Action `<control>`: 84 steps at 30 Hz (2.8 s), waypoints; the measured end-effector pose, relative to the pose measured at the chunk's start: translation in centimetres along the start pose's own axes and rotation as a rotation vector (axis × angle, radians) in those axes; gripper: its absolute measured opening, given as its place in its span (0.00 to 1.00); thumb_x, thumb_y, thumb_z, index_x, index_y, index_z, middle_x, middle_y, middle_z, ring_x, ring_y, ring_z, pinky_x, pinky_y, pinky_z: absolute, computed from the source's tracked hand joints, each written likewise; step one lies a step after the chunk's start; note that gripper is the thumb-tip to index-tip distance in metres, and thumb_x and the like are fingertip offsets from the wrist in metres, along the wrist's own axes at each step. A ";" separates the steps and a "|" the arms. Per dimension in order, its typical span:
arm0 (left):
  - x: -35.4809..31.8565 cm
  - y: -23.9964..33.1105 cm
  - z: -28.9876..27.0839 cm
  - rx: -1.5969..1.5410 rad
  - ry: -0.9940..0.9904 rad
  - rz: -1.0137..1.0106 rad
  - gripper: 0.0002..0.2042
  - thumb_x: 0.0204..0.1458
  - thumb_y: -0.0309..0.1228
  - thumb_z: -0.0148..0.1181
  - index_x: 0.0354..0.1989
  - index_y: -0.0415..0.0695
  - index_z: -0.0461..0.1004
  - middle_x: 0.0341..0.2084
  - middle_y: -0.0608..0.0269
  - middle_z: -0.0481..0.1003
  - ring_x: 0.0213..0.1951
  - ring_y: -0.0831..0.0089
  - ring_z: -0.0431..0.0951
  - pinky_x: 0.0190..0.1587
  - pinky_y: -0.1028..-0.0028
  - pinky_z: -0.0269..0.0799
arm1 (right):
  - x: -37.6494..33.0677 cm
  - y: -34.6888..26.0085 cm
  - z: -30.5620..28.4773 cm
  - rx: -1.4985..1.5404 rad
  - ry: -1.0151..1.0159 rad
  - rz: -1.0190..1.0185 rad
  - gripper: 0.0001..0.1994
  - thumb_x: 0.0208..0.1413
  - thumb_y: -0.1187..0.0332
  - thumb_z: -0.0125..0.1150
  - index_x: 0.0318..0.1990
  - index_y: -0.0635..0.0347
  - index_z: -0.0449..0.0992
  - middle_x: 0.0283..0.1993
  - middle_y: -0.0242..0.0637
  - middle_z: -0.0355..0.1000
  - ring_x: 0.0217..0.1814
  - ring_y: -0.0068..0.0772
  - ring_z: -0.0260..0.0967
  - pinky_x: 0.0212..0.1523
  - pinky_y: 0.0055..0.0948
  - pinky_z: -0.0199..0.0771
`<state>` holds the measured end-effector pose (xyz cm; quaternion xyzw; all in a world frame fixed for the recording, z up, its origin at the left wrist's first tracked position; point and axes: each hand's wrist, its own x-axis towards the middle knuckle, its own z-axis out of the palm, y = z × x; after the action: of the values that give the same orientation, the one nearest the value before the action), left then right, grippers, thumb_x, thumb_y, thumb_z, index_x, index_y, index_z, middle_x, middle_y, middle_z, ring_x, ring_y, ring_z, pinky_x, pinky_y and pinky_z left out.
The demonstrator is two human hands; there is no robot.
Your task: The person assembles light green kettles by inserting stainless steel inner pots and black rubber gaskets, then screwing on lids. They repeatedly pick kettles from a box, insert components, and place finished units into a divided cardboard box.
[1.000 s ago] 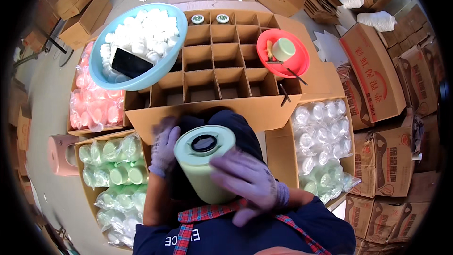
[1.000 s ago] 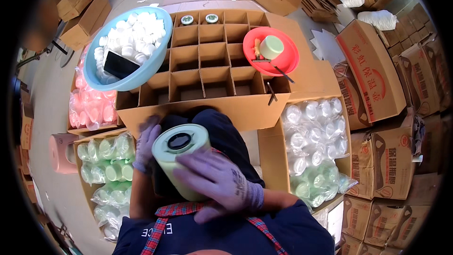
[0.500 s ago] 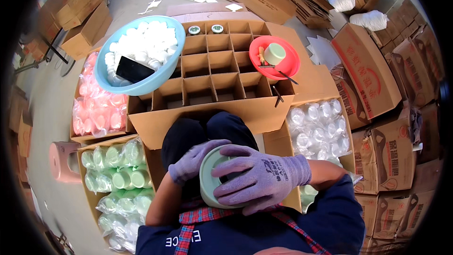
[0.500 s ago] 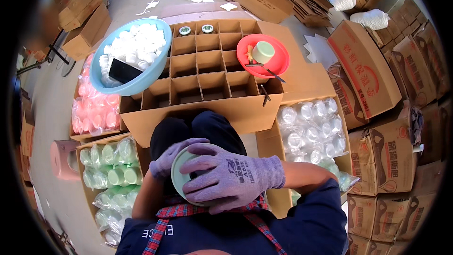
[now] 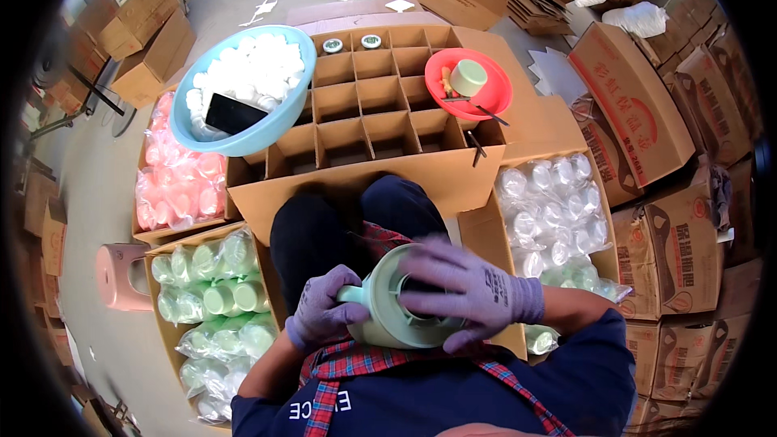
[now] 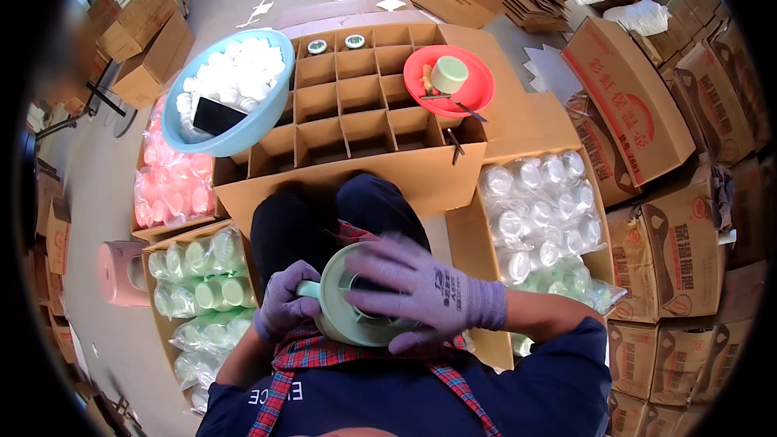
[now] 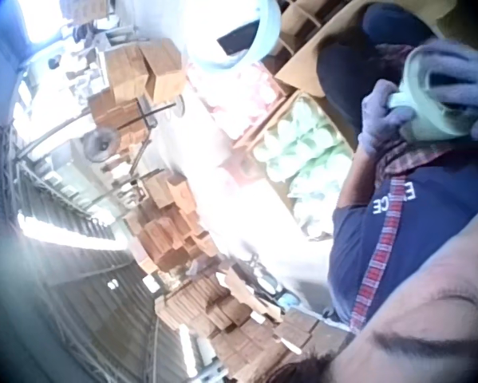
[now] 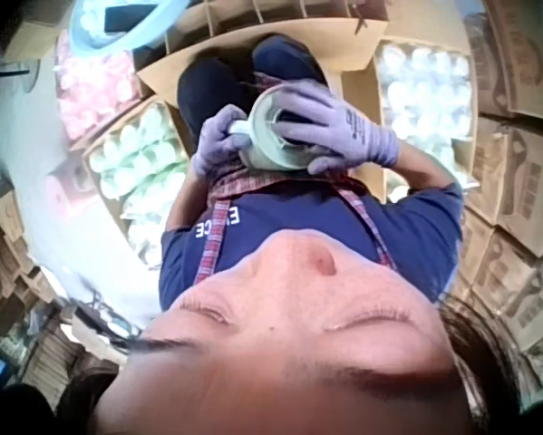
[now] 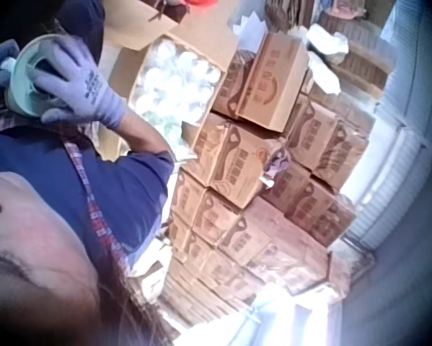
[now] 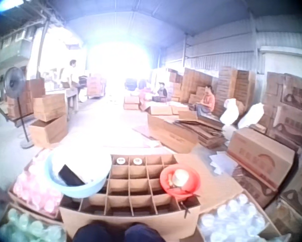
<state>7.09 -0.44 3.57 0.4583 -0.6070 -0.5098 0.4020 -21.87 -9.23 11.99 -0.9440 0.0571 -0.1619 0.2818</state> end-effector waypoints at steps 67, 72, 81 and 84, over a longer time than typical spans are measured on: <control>9.3 -4.7 -1.2 -0.626 -0.617 -0.044 0.25 0.43 0.49 0.77 0.30 0.36 0.77 0.54 0.40 0.76 0.60 0.56 0.73 0.59 0.60 0.68 | -1.0 1.9 -4.4 -0.281 0.135 -0.163 0.14 0.43 0.65 0.66 0.38 0.58 0.76 0.41 0.37 0.72 0.44 0.37 0.75 0.50 0.38 0.81; 9.1 -4.0 -0.9 -0.590 -0.568 -0.058 0.27 0.43 0.51 0.76 0.31 0.36 0.75 0.55 0.45 0.77 0.55 0.62 0.77 0.55 0.66 0.72 | -0.3 2.6 -1.5 -0.230 0.068 -0.132 0.13 0.45 0.63 0.64 0.39 0.56 0.75 0.40 0.36 0.71 0.39 0.36 0.75 0.41 0.36 0.80; 1.4 1.3 3.2 0.305 0.104 0.098 0.28 0.39 0.48 0.77 0.29 0.36 0.68 0.47 0.40 0.79 0.46 0.48 0.83 0.44 0.65 0.80 | -1.7 2.5 1.2 0.212 0.159 0.728 0.06 0.57 0.68 0.61 0.38 0.57 0.72 0.31 0.42 0.73 0.38 0.52 0.75 0.35 0.42 0.75; 1.2 1.0 3.2 0.318 0.129 0.076 0.26 0.41 0.46 0.77 0.33 0.36 0.72 0.49 0.40 0.78 0.44 0.48 0.83 0.45 0.67 0.79 | -1.4 3.8 0.5 0.193 0.091 0.713 0.06 0.56 0.73 0.60 0.41 0.59 0.73 0.34 0.43 0.76 0.39 0.52 0.76 0.36 0.41 0.76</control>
<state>3.55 -0.71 4.07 0.5247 -0.6699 -0.3612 0.3815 -23.05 -11.91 9.17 -0.8255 0.3795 -0.1002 0.4056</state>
